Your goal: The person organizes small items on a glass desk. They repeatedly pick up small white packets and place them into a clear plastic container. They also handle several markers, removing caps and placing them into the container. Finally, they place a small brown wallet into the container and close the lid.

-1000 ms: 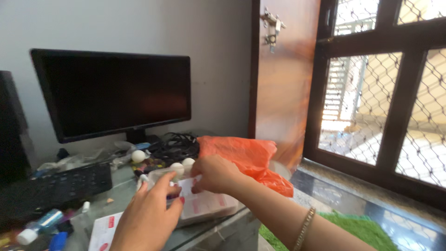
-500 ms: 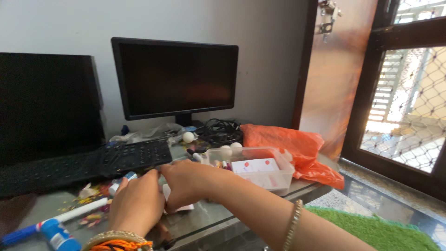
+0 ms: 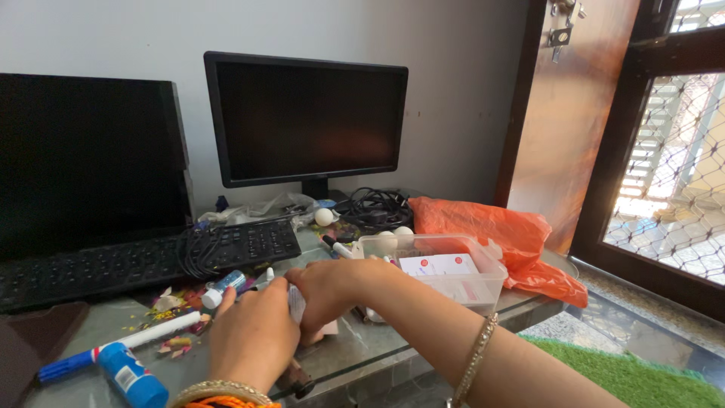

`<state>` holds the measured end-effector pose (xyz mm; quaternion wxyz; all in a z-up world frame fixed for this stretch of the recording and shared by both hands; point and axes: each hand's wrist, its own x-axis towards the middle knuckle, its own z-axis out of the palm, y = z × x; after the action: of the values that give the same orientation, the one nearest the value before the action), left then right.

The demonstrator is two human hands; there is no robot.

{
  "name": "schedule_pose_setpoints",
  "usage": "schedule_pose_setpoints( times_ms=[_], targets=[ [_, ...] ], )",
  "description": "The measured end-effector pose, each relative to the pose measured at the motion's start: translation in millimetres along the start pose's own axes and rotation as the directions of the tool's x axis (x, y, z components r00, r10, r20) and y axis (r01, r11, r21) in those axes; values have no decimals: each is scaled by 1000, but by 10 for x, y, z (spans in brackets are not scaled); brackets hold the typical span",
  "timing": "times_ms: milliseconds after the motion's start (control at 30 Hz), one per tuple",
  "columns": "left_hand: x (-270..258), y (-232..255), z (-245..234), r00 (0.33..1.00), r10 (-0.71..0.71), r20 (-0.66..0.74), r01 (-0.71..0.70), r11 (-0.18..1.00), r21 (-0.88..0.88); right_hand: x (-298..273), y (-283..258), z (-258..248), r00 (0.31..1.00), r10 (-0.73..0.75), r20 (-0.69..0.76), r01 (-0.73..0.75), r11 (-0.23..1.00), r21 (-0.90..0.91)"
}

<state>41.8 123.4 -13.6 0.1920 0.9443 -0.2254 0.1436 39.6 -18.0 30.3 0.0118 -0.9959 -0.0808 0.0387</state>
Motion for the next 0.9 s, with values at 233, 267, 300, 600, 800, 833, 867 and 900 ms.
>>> schedule_pose_setpoints(
  times_ms=[233, 267, 300, 600, 800, 833, 867, 900],
  targets=[
    [49, -5, -48, 996, -37, -77, 35, 999, -23, -167, -97, -82, 984, -75, -160, 59, 993, -103],
    [55, -5, -56, 996, -41, -76, 39, 999, -17, -184, -108, -93, 981, -73, -179, 53, 992, -115],
    [51, -3, -62, 996, -45, -73, 44, 999, -11, -202, -116, -95, 978, -71, -198, 46, 991, -125],
    [132, -80, -71, 976, -160, -148, 86, 907, -412, -320, 34, -90, 918, -201, -342, 182, 979, -88],
    [179, -130, -133, 968, -250, -22, 181, 756, -629, -337, 143, -136, 839, -259, -478, 286, 958, -17],
    [174, -121, -151, 961, -277, -2, 202, 706, -679, -324, 168, -152, 815, -259, -518, 303, 953, 1],
    [164, -116, -170, 953, -303, 19, 221, 651, -726, -305, 186, -170, 806, -203, -556, 272, 961, 45],
    [155, -106, -183, 944, -326, 43, 240, 593, -768, -288, 200, -188, 795, -144, -589, 242, 966, 90]
  ],
)
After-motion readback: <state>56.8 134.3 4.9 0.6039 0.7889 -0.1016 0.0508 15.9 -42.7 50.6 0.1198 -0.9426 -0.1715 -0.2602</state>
